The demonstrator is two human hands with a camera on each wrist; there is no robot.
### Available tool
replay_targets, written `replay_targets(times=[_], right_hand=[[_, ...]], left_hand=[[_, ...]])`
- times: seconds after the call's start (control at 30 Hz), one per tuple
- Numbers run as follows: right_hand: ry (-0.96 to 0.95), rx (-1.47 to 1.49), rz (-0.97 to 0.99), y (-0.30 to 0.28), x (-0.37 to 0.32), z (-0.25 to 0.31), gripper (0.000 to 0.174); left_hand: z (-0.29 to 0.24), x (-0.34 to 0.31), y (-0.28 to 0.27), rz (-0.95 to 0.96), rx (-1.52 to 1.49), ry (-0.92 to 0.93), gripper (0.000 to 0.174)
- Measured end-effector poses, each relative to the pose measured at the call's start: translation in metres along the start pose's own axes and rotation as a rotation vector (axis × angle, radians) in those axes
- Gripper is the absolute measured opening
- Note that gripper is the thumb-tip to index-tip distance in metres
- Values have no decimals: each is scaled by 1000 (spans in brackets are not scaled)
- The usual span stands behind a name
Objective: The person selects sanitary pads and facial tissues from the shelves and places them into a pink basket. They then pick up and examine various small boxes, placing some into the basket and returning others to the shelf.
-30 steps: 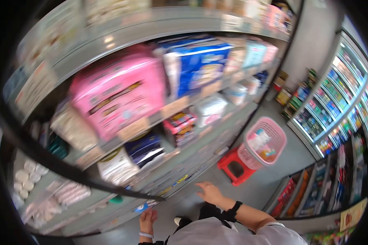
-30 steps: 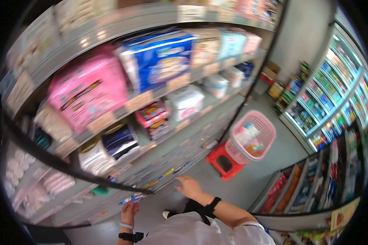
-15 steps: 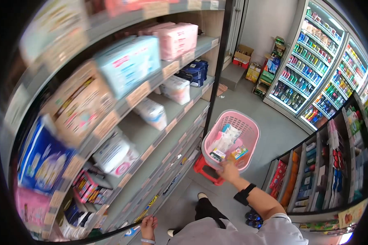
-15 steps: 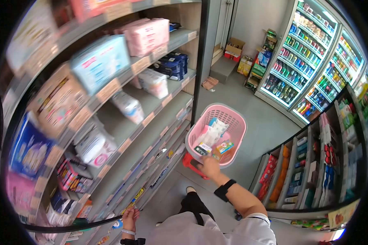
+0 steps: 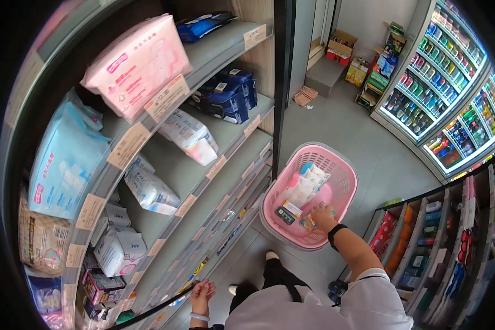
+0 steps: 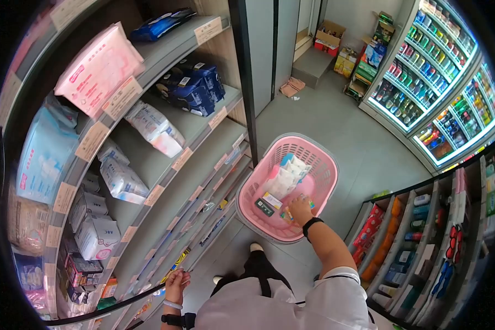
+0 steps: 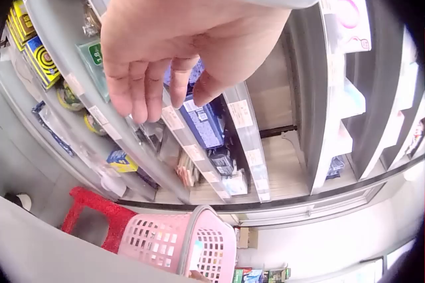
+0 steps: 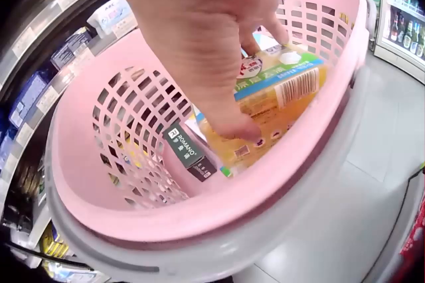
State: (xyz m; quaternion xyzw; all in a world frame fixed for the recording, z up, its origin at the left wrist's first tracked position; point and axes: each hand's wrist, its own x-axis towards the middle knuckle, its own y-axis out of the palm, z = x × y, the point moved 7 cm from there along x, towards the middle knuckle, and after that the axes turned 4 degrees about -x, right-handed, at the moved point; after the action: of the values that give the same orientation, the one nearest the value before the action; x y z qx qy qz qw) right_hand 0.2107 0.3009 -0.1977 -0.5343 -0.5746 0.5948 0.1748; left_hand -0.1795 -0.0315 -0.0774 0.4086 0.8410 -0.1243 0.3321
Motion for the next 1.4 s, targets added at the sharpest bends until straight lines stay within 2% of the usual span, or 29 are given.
replay_targets(times=[0.1, 0.17, 0.2, 0.27, 0.3, 0.37, 0.4, 0.47, 0.5, 0.57, 0.6, 0.67, 0.7, 0.77, 0.8, 0.83, 0.9, 0.93, 0.97, 1.0, 1.07, 1.1, 1.17, 1.2, 1.27, 1.3, 1.37, 1.4], right_hand=[[-91, 3, 82, -10, 4, -6, 68], [29, 339, 124, -68, -21, -19, 58], [24, 335, 125, -91, -33, -22, 58], [28, 960, 99, -130, -54, -27, 56], [23, 956, 96, -138, -61, -27, 56], [-262, 1666, 214, -152, -76, -4, 66], [-269, 1662, 214, -150, -78, 3, 66], [-495, 2155, 405, -154, -90, 34, 78], [-497, 2154, 408, -165, -97, 47, 78], [-647, 2428, 498, -195, -115, 73, 81], [-644, 2426, 499, -189, -113, 83, 81], [-652, 2467, 604, -172, -108, 100, 74], [-641, 2472, 599, -181, -110, 102, 74], [-709, 2134, 534, -198, -119, 109, 74], [-761, 1962, 496, -184, -114, 120, 74], [-752, 1966, 493, -170, -106, 118, 74], [-825, 1045, 135, -152, -98, 110, 69], [-752, 880, 8, -135, -82, 96, 66], [-562, 786, 54, -131, -64, 73, 60], [-376, 688, 99, -126, -50, 50, 55], [-219, 468, 162, -24, 16, 25, 53], [-230, 465, 169, -23, 18, 19, 53], [49, 272, 301, -17, 30, -8, 68], [33, 274, 305, -12, 32, -3, 68], [318, 204, 454, 14, 30, -6, 85], [303, 206, 455, 21, 32, 1, 85], [396, 174, 455, 27, 32, 4, 96], [441, 211, 435, 26, 30, 5, 95]], left_hand=[[-10, 7, 19, -11, 19, 6, 27], [-19, 15, 35, 51, 100, 43, 28], [-24, 17, 43, 46, 95, 42, 28], [-37, 21, 78, 182, 189, 65, 30], [-45, 21, 93, 180, 183, 69, 30], [-61, 15, 139, 391, 264, 74, 34], [-68, 16, 155, 387, 260, 78, 34], [-72, 6, 195, 664, 302, 51, 41], [-67, 6, 202, 661, 302, 51, 41], [-52, 2, 223, 852, 112, -96, 55], [-53, -8, 232, 996, -98, -253, 68], [-63, -15, 234, 997, -204, -282, 71], [-67, -17, 233, 991, -307, -310, 74], [-63, -16, 221, 948, -298, -315, 71], [-59, -13, 210, 870, -265, -317, 70], [-55, -10, 199, 793, -232, -315, 68], [-49, -10, 179, 739, -264, -322, 61], [-47, -6, 163, 648, -242, -282, 58], [-45, -3, 146, 556, -219, -241, 54], [-42, -5, 136, 551, -222, -246, 54], [-40, -7, 107, 392, -276, -162, 50], [-37, -11, 97, 381, -282, -165, 50], [-36, -16, 72, 241, -262, -113, 49], [-34, -20, 61, 161, -262, -87, 49], [-32, -31, 47, 91, -250, -55, 49], [-33, -35, 39, 38, -240, -23, 49], [-31, -41, 31, 4, -254, -20, 48], [-30, -45, 30, -9, -264, -24, 48]])
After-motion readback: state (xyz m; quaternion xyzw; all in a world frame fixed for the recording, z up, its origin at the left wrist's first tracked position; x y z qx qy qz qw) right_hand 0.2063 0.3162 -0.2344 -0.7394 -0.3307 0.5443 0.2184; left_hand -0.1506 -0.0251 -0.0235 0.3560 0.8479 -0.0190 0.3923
